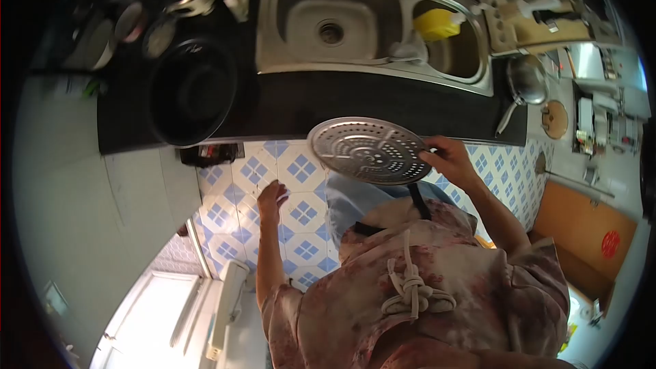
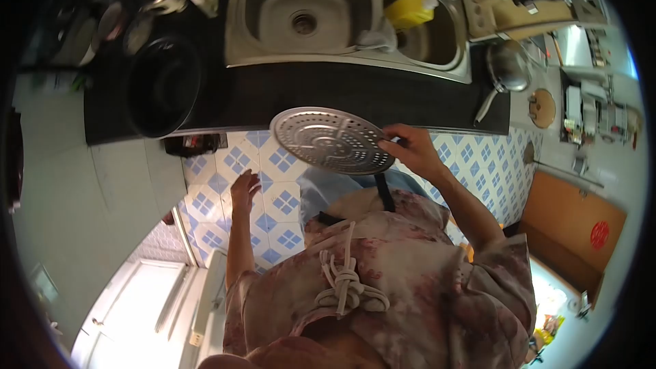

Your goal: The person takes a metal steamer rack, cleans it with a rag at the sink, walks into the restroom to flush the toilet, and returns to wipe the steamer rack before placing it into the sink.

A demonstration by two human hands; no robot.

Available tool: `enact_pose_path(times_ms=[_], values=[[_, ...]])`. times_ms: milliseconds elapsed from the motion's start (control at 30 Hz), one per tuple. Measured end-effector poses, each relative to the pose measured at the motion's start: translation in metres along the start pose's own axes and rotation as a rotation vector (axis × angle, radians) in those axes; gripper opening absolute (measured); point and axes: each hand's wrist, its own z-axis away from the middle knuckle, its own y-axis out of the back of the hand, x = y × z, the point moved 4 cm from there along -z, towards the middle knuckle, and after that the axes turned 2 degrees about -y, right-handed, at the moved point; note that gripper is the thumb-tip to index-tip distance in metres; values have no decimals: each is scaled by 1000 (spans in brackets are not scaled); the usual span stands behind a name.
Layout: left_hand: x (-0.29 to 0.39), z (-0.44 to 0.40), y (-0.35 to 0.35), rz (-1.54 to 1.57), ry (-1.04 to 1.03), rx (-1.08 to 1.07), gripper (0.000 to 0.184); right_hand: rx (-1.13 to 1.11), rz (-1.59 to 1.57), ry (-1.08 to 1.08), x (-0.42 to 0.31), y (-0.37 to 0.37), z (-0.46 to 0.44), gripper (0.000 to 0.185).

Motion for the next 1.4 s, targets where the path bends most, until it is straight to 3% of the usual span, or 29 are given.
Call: enact_pose_path(times_ms=[133, 233, 267, 367, 533, 633, 800, 900, 1033, 1100, 1233, 1367, 1400], values=[[16, 49, -61, -92, -55, -242, 45, -23, -175, -7, 16, 12, 7, 26], [38, 91, -114, -49, -128, -498, 61, 16, -351, 4, 38, 17, 13, 27], [42, 100, -128, -75, -162, -586, 76, 17, -402, -9, 45, 20, 15, 27], [53, 121, -175, -64, -234, -668, 83, 64, -544, -3, 68, 31, 17, 25], [55, 139, -219, -282, -248, -535, 104, 135, -708, -3, 102, 60, 22, 26], [46, 143, -241, -243, -276, -579, 101, 166, -786, -19, 123, 75, 26, 26], [25, 129, -267, -179, -257, -467, 64, 184, -827, -19, 147, 86, 29, 28], [15, 116, -271, -108, -246, -354, 58, 149, -892, -15, 160, 92, 29, 28], [16, 127, -295, 33, -283, -523, 60, 86, -1037, -58, 159, 87, 23, 21], [10, 125, -288, 112, -225, -501, 62, 46, -1120, -102, 151, 79, 16, 20], [18, 131, -279, 232, -184, -436, 59, -55, -1003, -86, 153, 54, -10, 22], [42, 121, -252, 241, -247, -424, 56, -122, -789, -78, 111, 41, -31, 31], [50, 118, -244, 256, -241, -412, 56, -135, -613, -77, 97, 43, -37, 40]])
